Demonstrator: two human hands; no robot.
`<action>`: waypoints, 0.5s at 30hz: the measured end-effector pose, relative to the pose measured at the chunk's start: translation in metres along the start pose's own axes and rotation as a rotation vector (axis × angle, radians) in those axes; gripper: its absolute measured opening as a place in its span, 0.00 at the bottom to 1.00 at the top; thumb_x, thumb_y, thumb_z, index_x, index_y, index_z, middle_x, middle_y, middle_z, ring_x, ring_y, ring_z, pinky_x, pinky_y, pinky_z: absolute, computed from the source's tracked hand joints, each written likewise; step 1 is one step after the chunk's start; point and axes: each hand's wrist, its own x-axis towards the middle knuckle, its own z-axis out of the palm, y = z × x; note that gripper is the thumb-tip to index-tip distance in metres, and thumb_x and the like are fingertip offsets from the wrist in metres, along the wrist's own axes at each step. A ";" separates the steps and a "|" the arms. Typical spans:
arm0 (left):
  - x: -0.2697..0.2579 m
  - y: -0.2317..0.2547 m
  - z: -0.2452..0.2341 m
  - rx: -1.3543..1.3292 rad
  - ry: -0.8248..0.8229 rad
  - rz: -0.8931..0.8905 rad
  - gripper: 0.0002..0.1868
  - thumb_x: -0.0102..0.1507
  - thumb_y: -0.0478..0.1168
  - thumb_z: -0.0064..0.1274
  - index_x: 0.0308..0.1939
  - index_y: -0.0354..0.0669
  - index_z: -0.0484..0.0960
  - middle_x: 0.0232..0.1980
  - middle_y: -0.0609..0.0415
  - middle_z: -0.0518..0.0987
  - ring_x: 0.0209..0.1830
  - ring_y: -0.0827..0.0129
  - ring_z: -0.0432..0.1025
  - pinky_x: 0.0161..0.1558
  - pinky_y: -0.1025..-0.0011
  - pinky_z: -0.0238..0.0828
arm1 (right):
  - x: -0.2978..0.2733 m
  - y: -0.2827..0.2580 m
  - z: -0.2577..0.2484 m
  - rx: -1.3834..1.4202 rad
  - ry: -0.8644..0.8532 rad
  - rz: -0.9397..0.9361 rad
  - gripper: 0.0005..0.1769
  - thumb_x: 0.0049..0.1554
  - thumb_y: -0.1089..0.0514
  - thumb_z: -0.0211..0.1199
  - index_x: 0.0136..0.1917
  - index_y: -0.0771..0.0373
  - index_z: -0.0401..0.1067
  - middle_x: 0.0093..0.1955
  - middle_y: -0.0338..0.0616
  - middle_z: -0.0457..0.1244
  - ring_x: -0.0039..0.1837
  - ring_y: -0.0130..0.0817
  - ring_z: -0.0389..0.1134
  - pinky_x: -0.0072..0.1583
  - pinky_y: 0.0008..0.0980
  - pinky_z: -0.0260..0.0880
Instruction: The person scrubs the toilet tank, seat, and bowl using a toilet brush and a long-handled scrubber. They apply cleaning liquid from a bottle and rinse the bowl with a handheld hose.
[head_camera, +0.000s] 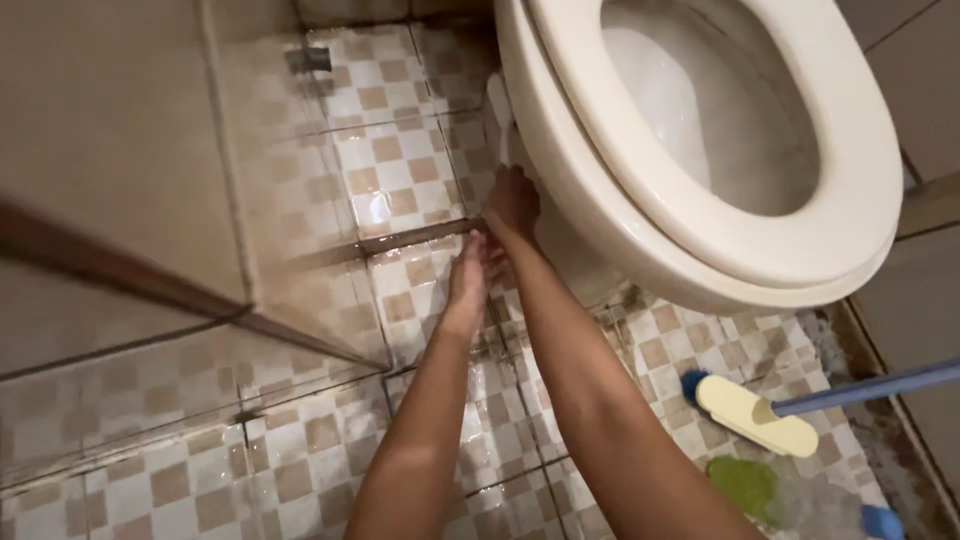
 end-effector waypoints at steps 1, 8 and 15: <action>0.003 -0.004 -0.003 0.007 0.007 0.020 0.35 0.70 0.63 0.37 0.71 0.42 0.67 0.65 0.48 0.77 0.55 0.62 0.76 0.57 0.63 0.72 | -0.005 -0.004 0.003 -0.003 -0.001 -0.006 0.16 0.61 0.54 0.51 0.54 0.61 0.75 0.57 0.57 0.68 0.58 0.55 0.70 0.57 0.52 0.71; 0.006 -0.050 -0.018 -0.002 0.117 0.102 0.25 0.71 0.48 0.40 0.70 0.44 0.69 0.62 0.50 0.74 0.44 0.67 0.72 0.43 0.68 0.71 | -0.078 0.041 -0.032 -0.270 -0.087 -0.153 0.16 0.64 0.55 0.49 0.54 0.66 0.73 0.54 0.60 0.68 0.53 0.56 0.72 0.52 0.51 0.72; -0.015 -0.106 0.010 -0.026 0.066 0.060 0.25 0.66 0.31 0.35 0.68 0.43 0.69 0.62 0.50 0.76 0.39 0.75 0.75 0.34 0.77 0.69 | -0.190 0.129 -0.125 -0.328 -0.427 -0.125 0.17 0.67 0.52 0.45 0.58 0.68 0.65 0.46 0.63 0.68 0.47 0.56 0.73 0.48 0.53 0.73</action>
